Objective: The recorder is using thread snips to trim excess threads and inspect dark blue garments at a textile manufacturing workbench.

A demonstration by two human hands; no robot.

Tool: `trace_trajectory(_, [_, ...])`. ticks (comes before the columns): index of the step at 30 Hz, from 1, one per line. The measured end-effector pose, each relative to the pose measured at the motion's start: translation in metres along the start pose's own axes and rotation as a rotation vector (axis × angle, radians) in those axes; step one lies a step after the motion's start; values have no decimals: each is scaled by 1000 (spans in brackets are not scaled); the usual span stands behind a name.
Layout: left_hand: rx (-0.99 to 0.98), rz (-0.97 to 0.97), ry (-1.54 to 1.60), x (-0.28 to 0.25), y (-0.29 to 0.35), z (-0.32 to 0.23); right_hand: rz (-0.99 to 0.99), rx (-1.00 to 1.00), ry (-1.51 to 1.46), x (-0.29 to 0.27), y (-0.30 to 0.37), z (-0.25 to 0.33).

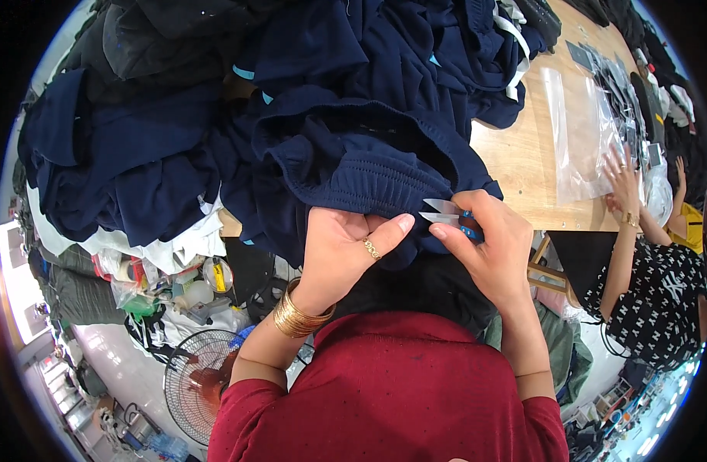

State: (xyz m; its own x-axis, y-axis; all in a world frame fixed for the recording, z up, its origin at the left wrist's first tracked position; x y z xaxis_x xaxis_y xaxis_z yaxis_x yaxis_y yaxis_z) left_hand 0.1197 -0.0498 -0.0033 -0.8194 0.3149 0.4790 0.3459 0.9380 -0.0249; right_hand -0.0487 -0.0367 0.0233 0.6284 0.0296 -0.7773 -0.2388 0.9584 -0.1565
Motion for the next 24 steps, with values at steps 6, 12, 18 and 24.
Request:
trace_trajectory(6, [2,2,-17,0,1,0,-16,-75,93,3,-3,6])
trace_trajectory(12, [11,21,-28,-1,0,1,-47,-103,113,2,-4,7])
trace_trajectory(18, [-6,32,15,-3,1,0,-55,26,-36,1,-2,2])
trace_trajectory(24, [-48,-13,78,-5,2,6,-115,259,-698,-1,5,-24])
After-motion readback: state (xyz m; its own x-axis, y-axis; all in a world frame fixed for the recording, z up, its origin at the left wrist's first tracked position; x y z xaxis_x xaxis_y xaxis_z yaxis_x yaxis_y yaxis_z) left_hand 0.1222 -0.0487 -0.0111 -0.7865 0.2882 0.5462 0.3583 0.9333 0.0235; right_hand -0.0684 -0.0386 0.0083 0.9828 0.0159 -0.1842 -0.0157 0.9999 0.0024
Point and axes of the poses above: each hand's wrist, its own y-axis away from the middle knuckle, its own x-axis out of the palm, z = x × y, the point moved 3 cm from there along -y, towards the middle knuckle, and after that the axes turned 7 degrees about z, right-handed, at the moved point
